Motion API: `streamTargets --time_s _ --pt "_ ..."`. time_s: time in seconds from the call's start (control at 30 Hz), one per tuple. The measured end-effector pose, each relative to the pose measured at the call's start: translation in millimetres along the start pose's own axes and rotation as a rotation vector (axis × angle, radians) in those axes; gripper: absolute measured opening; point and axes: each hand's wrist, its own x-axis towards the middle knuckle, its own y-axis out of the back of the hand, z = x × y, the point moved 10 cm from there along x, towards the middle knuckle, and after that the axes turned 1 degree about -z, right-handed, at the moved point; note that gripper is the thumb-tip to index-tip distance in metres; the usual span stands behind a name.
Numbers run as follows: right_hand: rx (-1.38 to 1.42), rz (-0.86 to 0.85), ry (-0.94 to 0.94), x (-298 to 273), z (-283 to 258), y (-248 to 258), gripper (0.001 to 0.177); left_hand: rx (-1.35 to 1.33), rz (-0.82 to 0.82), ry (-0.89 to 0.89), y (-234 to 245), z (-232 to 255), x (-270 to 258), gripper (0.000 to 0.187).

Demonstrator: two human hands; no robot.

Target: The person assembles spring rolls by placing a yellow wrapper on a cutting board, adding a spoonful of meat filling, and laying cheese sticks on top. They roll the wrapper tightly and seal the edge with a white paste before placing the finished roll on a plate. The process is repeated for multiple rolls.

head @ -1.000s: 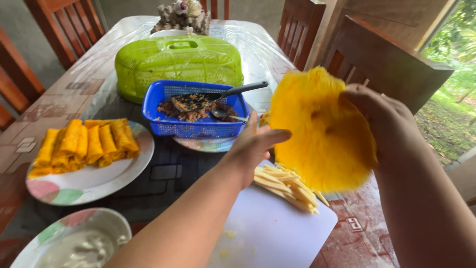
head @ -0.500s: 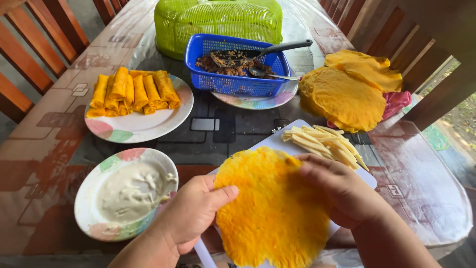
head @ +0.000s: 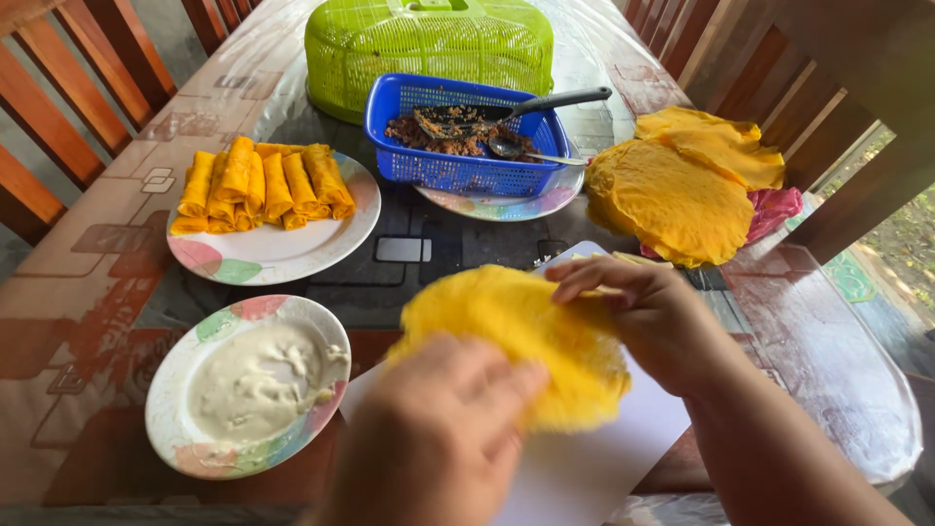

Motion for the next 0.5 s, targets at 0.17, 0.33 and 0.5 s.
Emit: streamTargets --time_s 0.17,0.33,0.5 --pt "-0.228 0.031 -0.178 -5.0 29.1 -1.5 0.02 -0.086 -0.197 0.118 -68.1 -8.9 -26.6 0.019" --pt "-0.264 0.161 -0.09 -11.1 25.9 15.8 0.026 -0.126 -0.204 0.269 -100.2 -21.8 -25.7 0.01" --pt "-0.125 -0.099 0.052 -26.3 6.6 3.3 0.032 -0.223 -0.251 0.274 -118.1 -9.6 -14.7 0.019"
